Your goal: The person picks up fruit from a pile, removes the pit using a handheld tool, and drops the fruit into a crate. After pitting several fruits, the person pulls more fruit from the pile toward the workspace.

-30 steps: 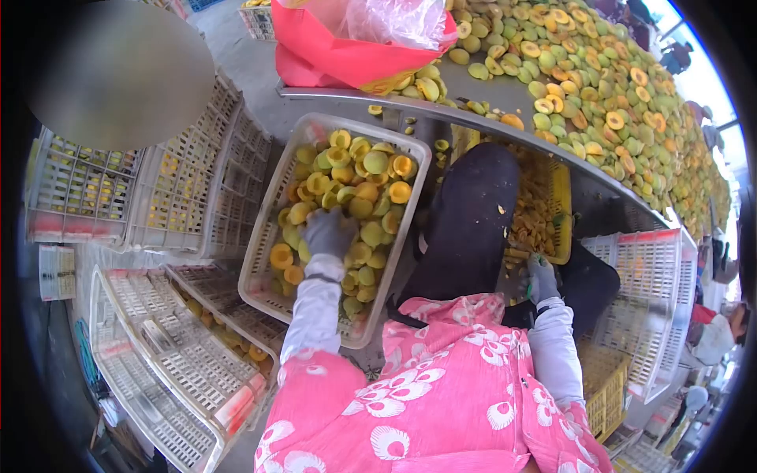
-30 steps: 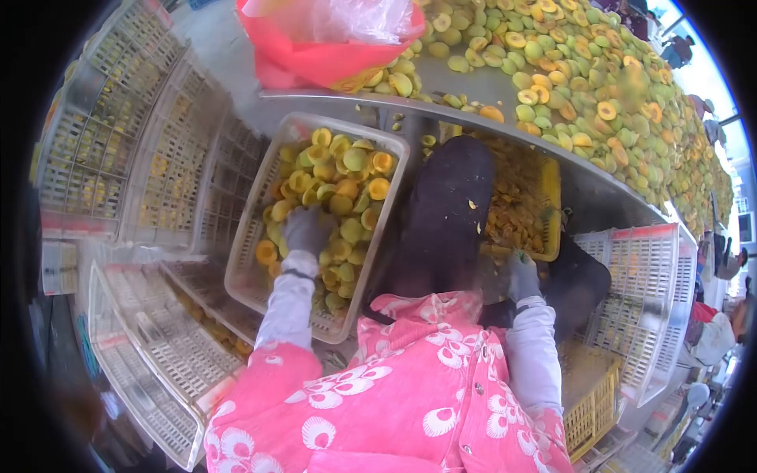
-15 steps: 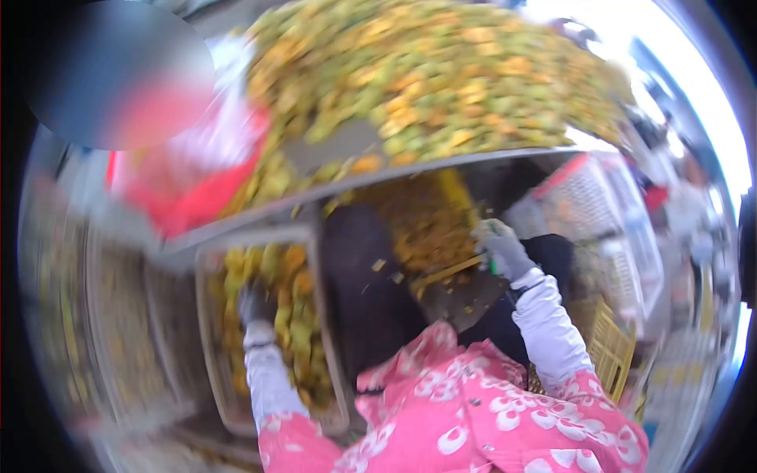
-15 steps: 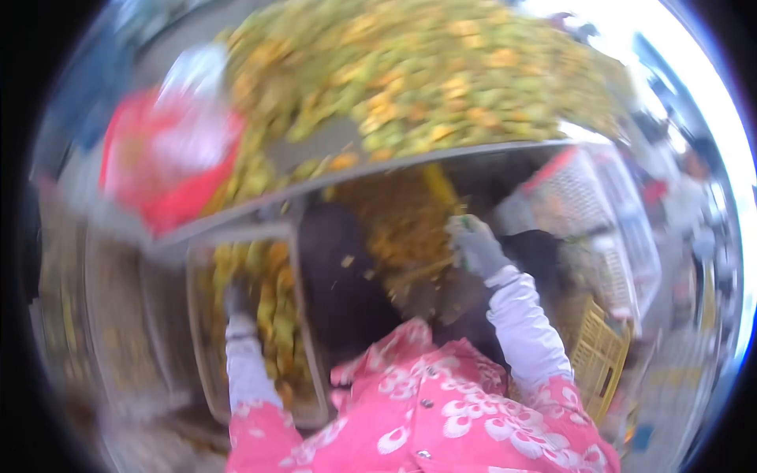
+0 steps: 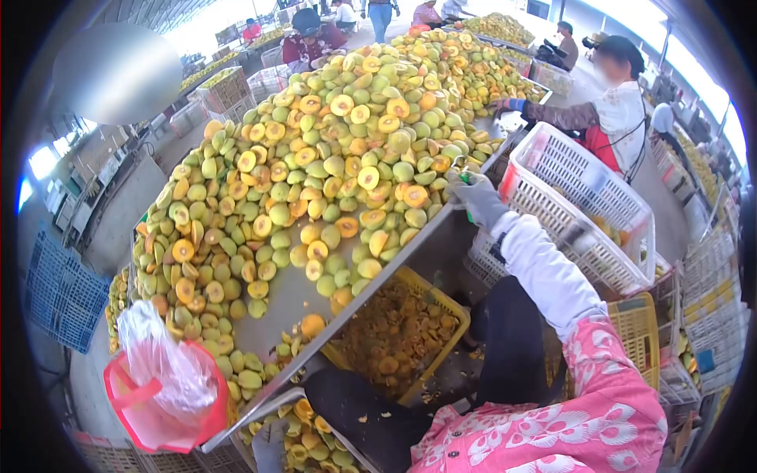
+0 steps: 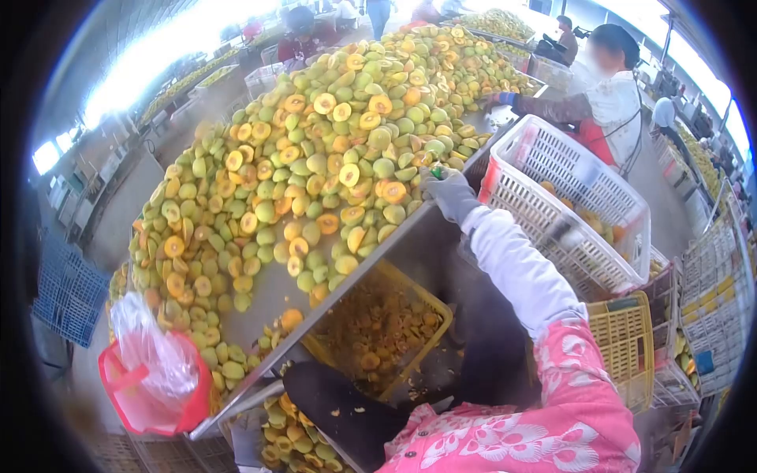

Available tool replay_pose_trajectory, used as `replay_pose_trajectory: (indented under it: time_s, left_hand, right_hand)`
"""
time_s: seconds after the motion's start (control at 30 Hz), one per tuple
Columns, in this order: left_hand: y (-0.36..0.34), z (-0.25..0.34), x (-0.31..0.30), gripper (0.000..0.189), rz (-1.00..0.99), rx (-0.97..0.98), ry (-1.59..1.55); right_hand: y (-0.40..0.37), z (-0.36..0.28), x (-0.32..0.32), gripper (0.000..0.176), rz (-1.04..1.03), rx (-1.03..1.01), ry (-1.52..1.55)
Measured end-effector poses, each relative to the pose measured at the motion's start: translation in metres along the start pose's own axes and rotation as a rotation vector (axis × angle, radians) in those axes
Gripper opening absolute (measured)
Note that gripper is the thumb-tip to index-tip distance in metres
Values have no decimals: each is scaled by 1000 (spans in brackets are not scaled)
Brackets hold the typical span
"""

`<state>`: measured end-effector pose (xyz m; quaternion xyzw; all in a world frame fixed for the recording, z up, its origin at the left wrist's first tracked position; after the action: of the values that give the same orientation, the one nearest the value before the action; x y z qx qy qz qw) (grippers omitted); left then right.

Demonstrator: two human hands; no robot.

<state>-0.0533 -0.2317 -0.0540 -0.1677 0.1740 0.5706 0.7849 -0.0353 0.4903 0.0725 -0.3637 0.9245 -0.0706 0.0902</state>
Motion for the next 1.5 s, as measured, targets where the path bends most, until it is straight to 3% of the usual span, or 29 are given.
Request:
replay_pose_trajectory:
  time_s: [0.03,0.1,0.17,0.2,0.27,0.3,0.33,0.37,0.4,0.43,0.53,0.63,0.67,0.7,0.77,0.83,0.9,0.93,0.97,1.07,1.1,1.17,1.23,1.3,1.33,1.4,1.47,1.5]
  left_hand:
    - [10,50,10,21,-2,1,6]
    - [41,158,45,29,-175,105,-88]
    - [81,187,68,30,-205,18,-131]
    - [109,199,73,24,-268,51,12]
    - [177,194,86,26,-289,274,262]
    - [215,193,89,29,-345,551,529]
    - [247,209,95,34,-211,401,311]
    - [288,203,97,40,-162,564,336]
    - [328,209,102,50,-181,420,458]
    - [369,214,106,55,-106,503,576]
    - [470,229,119,66,105,638,898]
    - [534,247,129,75,231,586,891]
    - [545,256,136,80,216,456,899]
    - [552,258,139,85,196,327,903]
    - [562,264,144,89,196,314,970]
    - [566,263,147,93,205,310,1030]
    - [571,257,141,92,58,331,866]
    - [571,247,145,93,91,472,869]
    - [572,224,156,93,44,415,771]
    - [517,231,199,92,-62,233,725]
    - [511,219,213,90,-95,303,661]
    - [476,237,215,89,-129,299,627]
    - [448,244,219,89,-146,316,598]
    - [421,249,229,77,-385,319,692]
    - [411,246,222,77,-376,315,695]
    - [392,239,215,73,-539,317,726]
    - [391,239,183,59,-431,323,460]
    - [412,224,154,44,-211,724,539]
  right_hand:
    - [36,19,0,26,39,-44,-18]
    - [37,1,11,32,158,-15,-291]
    - [77,7,19,37,305,-262,-470]
    - [93,17,19,37,296,-255,-468]
    - [93,0,28,36,474,-406,-572]
    - [97,-5,31,33,482,-518,-593]
    - [105,-10,34,32,412,-449,-569]
    - [108,-17,38,30,418,-447,-626]
    - [118,-14,40,30,420,-530,-599]
    - [128,-10,41,30,430,-609,-574]
    - [153,-10,51,30,412,-546,-688]
    - [167,-12,54,29,456,-604,-769]
    - [166,-16,55,29,456,-635,-787]
    - [167,-17,57,29,446,-625,-790]
    - [167,-16,56,29,384,-573,-768]
    - [164,-18,60,28,398,-608,-774]
    - [163,-18,68,27,420,-554,-884]
    - [169,-10,69,28,421,-590,-886]
    - [165,-9,72,28,420,-600,-876]
    - [150,-15,99,31,287,-617,-829]
    - [139,-23,109,31,243,-630,-819]
    - [135,-28,128,26,2,-391,-809]
    - [121,-31,144,24,-46,-421,-756]
    - [100,-36,167,28,0,-536,-1032]
    - [94,-35,171,31,-12,-519,-1104]
    - [85,-36,169,32,-80,-493,-995]
    - [83,-25,151,30,-242,-375,-736]
    - [77,-25,142,30,-243,-367,-741]
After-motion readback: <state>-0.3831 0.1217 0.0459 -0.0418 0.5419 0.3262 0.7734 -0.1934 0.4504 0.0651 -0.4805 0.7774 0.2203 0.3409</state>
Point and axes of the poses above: each hand's wrist, its own y-axis towards the middle knuckle, its own x-axis out of the palm, z = x × y, the point moved 6 cm from there along y, towards the middle knuckle, and after that the axes turned 12 degrees about x, right-handed, at the moved point
